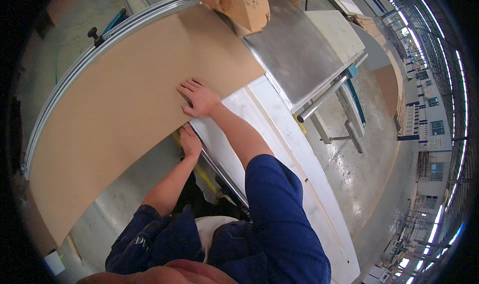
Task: The person feeds a curved wooden panel into a large table saw by hand to trim its edge.
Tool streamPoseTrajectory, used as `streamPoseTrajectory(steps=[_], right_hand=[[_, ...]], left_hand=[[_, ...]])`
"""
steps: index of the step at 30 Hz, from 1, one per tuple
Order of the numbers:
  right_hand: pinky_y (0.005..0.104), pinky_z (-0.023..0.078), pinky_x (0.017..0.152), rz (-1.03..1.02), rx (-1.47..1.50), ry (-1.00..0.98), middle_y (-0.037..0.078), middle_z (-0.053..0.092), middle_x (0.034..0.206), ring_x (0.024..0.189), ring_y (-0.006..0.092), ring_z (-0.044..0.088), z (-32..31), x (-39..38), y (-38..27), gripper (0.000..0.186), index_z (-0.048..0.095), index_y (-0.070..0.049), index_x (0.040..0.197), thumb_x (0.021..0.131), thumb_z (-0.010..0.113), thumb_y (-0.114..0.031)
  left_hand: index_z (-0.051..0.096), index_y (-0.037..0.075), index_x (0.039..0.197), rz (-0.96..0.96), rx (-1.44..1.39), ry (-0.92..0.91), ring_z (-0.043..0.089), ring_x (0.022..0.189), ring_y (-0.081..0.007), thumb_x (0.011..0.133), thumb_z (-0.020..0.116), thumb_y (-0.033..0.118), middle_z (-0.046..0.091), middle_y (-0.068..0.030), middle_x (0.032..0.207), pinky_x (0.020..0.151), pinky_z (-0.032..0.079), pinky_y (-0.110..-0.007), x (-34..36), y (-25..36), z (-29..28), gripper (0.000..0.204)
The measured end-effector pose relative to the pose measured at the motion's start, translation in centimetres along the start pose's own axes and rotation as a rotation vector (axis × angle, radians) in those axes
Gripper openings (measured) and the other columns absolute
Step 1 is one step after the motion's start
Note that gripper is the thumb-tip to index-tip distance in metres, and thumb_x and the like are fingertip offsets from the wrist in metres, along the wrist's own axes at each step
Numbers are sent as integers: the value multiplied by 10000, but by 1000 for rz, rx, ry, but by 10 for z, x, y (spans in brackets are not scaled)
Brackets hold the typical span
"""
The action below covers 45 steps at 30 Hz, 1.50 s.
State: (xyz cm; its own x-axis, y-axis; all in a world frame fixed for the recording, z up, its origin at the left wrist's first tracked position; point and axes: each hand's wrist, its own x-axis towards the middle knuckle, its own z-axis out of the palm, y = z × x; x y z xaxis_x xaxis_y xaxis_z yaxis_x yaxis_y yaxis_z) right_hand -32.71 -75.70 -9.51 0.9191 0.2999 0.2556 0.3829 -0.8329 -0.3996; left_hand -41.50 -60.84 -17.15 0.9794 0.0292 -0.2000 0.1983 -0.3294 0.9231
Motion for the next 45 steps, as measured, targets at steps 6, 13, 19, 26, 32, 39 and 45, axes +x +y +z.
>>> streamPoseTrajectory(steps=[6, 13, 19, 26, 32, 39, 45], right_hand=[[476, 311, 1242, 1, 29, 7, 196, 538, 1477, 1403, 372, 470, -15, -63, -19, 677, 524, -46, 1445, 860, 630, -369], [476, 318, 1236, -11, -5, -34, 194, 537, 1476, 1405, 364, 470, -32, -132, -55, 676, 514, -53, 1456, 868, 625, -368], [482, 295, 1247, 20, -59, -77, 192, 526, 1489, 1415, 365, 462, -43, -191, -66, 700, 471, -63, 1497, 888, 600, -385], [490, 290, 1247, 42, -18, -114, 196, 507, 1504, 1422, 380, 446, -59, -233, -91, 683, 468, -64, 1501, 894, 587, -352], [482, 266, 1261, 23, -48, -117, 200, 507, 1506, 1440, 365, 431, -60, -254, -99, 683, 462, -59, 1508, 908, 580, -365], [477, 285, 1252, 24, -55, -114, 203, 502, 1511, 1435, 365, 441, -62, -275, -104, 693, 473, -59, 1501, 899, 599, -376], [476, 264, 1260, 23, -39, -117, 195, 477, 1533, 1455, 371, 411, -65, -281, -108, 743, 445, -67, 1523, 902, 608, -440]], left_hand=[[456, -73, 1423, -48, -5, -23, 518, 1250, -544, 1100, 366, 380, 563, -367, 1352, 1030, 442, -566, -65, -5, 9, 564], [528, -25, 1362, -81, 185, -222, 637, 1130, -484, 1099, 421, 411, 623, -303, 1303, 952, 523, -522, -128, -45, -3, 520], [436, 45, 1473, -538, -602, -581, 613, 1186, -348, 1063, 554, 437, 559, -205, 1370, 1038, 519, -470, -213, -80, -178, 580], [515, 128, 1448, -256, -1125, 653, 591, 1270, -284, 1055, 464, 575, 592, -80, 1411, 1063, 513, -486, -247, -140, -428, 598], [477, 102, 1493, -459, -978, 802, 567, 1335, -310, 1093, 386, 481, 563, -106, 1481, 1098, 510, -512, -245, -185, -530, 559], [446, 100, 1524, -423, -1000, 760, 511, 1390, -326, 1094, 351, 514, 508, -102, 1538, 1108, 500, -524, -264, -179, -516, 605], [501, 123, 1488, -440, -1043, 727, 556, 1340, -335, 1068, 396, 550, 564, -92, 1483, 1072, 517, -549, -266, -193, -528, 608]])
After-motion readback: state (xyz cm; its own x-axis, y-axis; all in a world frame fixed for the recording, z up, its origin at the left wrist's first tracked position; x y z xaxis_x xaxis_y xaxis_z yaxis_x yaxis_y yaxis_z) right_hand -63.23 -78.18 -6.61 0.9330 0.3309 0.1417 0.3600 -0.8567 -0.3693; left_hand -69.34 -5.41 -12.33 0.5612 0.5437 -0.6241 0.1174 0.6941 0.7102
